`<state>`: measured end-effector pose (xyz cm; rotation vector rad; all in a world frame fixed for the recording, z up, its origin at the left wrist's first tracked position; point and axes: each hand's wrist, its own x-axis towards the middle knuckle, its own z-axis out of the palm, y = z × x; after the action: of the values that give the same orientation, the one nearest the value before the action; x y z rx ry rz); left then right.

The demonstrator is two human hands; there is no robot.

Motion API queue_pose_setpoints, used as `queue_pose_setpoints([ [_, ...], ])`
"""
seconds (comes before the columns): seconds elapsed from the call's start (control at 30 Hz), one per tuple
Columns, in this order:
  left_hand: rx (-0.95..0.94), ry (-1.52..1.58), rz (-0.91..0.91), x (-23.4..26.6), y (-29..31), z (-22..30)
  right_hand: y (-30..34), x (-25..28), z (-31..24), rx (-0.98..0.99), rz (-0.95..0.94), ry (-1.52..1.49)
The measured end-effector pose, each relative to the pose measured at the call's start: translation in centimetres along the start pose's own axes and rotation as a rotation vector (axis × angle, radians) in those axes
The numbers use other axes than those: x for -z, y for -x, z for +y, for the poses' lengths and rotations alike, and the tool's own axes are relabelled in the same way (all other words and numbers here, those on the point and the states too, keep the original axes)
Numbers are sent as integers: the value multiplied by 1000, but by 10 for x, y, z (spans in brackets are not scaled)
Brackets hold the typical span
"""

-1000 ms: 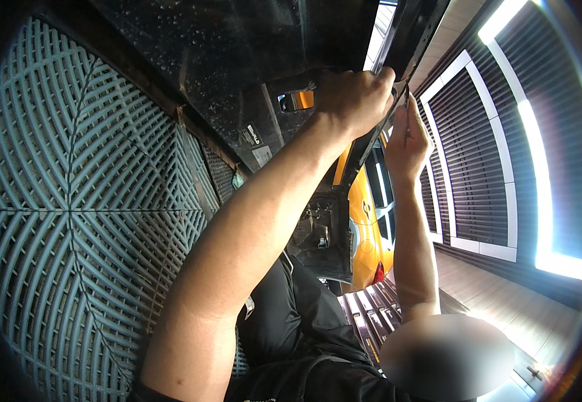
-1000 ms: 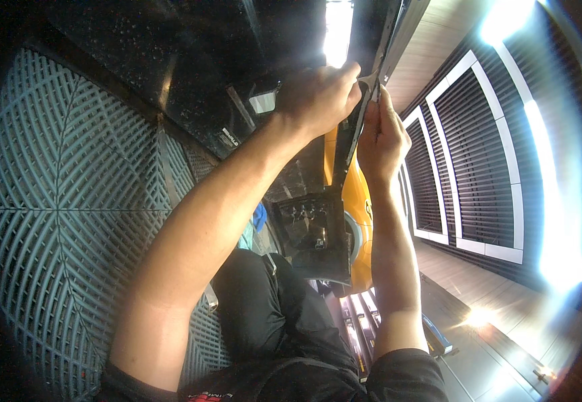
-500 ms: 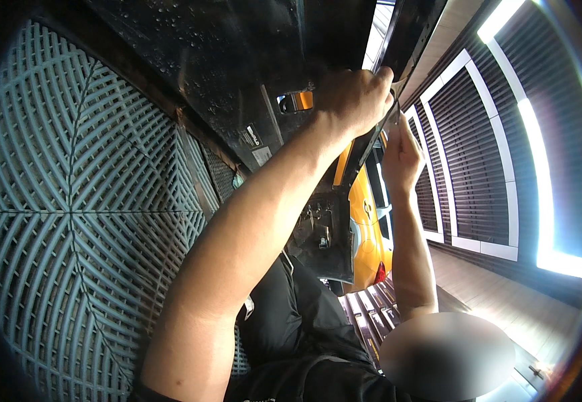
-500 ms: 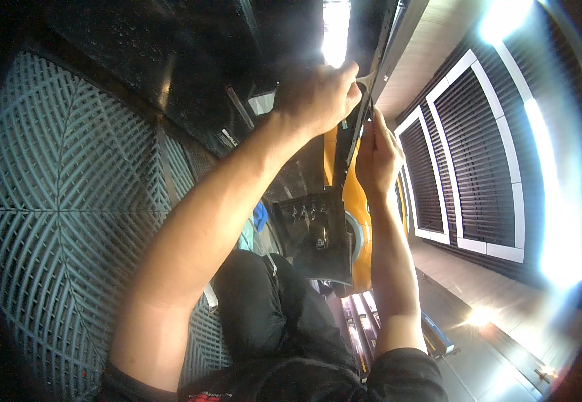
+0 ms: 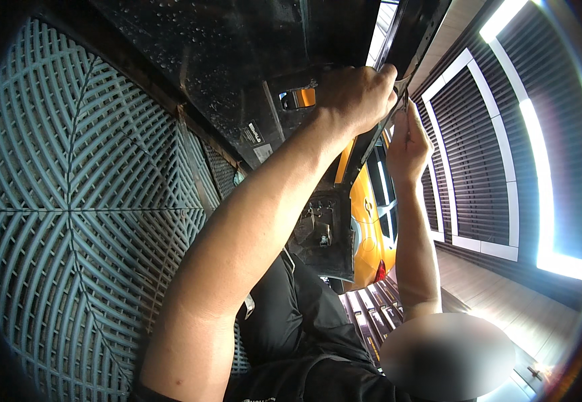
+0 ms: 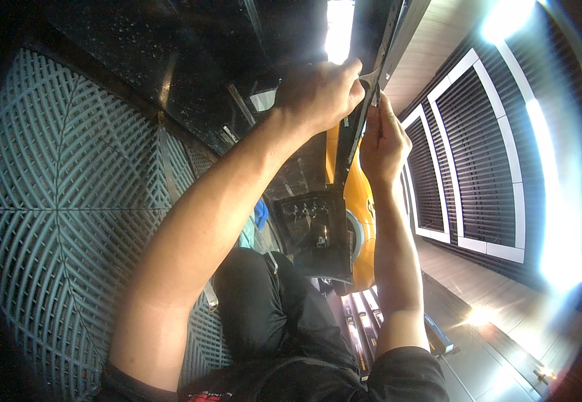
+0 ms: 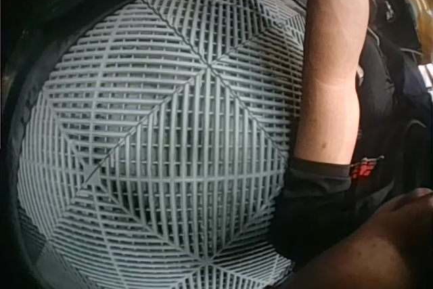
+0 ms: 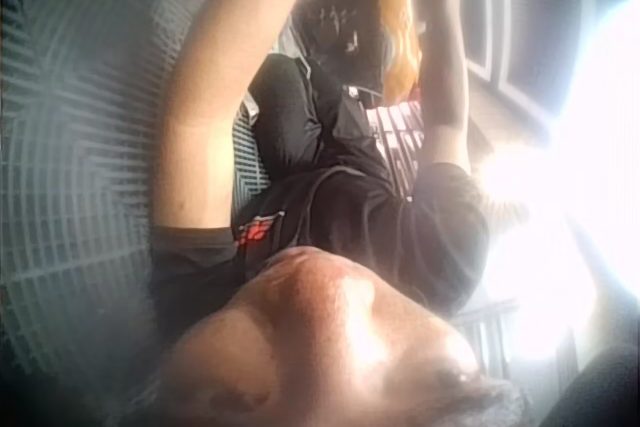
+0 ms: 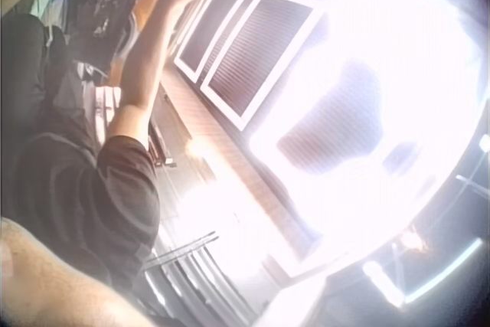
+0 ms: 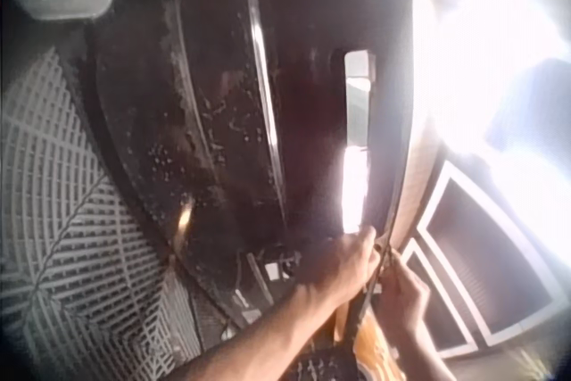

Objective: The person uses a utility knife to carefully pry and remove a black plastic trim piece from the edge of a car bumper. They work along the seam, lifting the trim away from the bumper surface.

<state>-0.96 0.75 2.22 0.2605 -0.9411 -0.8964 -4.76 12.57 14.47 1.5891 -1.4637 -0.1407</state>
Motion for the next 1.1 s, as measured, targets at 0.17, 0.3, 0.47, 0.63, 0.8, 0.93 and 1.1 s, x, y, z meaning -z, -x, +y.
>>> queue_pose_setpoints([
  [0.17,15,5,-13,1,0,1,-3,1,-3,-71,-29,-30],
  [0.3,40,-6,-62,3,-2,2,-3,-6,-6,-94,6,-31],
  [0.47,96,-56,-206,5,-6,3,2,-10,2,-103,-44,15],
  [0.63,110,-48,-238,8,-7,4,16,-10,12,-65,-58,33],
  [0.8,45,28,-94,5,-5,1,25,0,14,-85,-101,16],
  [0.93,-5,8,-59,5,-4,-5,22,7,6,-32,-38,51],
  [1.1,26,-32,-183,6,-6,-4,4,3,-1,5,-32,33],
])
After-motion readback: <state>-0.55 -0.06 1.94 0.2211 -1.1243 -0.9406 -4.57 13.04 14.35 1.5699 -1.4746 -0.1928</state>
